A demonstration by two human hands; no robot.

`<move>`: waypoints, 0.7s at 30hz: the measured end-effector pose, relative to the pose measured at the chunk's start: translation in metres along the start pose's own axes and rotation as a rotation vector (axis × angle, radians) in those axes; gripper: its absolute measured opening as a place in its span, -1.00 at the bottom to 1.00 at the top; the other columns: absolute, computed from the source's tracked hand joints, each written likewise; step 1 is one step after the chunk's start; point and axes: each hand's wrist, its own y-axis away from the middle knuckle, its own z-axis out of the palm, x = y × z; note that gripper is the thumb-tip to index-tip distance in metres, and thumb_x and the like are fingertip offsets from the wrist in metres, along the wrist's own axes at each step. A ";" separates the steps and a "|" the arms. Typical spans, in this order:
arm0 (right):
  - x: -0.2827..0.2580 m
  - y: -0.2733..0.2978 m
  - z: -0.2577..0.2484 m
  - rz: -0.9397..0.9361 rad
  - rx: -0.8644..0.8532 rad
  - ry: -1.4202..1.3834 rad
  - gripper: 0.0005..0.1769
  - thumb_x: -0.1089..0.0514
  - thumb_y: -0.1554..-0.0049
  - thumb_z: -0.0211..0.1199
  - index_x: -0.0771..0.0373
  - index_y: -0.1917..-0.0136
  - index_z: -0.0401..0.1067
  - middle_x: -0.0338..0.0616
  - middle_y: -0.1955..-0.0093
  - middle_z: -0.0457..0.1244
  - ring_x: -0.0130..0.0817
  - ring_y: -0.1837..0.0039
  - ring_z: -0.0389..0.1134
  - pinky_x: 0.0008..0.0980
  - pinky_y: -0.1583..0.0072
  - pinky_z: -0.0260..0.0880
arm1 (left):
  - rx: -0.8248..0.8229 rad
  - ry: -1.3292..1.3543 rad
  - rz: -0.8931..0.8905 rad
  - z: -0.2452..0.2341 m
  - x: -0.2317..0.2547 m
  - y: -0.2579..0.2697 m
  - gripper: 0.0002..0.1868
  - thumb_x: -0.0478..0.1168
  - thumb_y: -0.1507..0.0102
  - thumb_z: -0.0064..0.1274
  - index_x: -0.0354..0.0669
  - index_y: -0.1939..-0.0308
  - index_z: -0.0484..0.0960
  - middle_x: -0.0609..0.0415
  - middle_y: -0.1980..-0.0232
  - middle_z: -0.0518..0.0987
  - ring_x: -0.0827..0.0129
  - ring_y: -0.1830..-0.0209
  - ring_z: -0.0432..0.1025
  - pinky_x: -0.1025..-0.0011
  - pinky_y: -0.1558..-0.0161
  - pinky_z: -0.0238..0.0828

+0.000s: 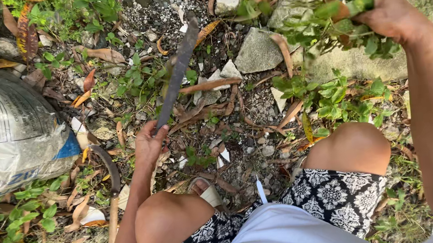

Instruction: The person clears weeds and small plants from a rocky outdoor area by hand and using a tool, then pulls a small plant from a blue pot and places it in a different container.

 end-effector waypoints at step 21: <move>0.319 0.208 0.029 0.454 1.206 -1.135 -0.59 0.22 -0.16 0.01 0.18 -0.28 0.35 -0.09 -0.16 0.43 -0.26 0.07 0.52 -0.15 0.12 0.62 | -0.163 -0.258 -0.009 0.024 0.027 -0.012 -0.67 -0.14 -0.29 0.15 -0.20 -0.08 0.62 0.11 0.36 0.58 0.49 0.58 0.39 0.43 0.60 0.31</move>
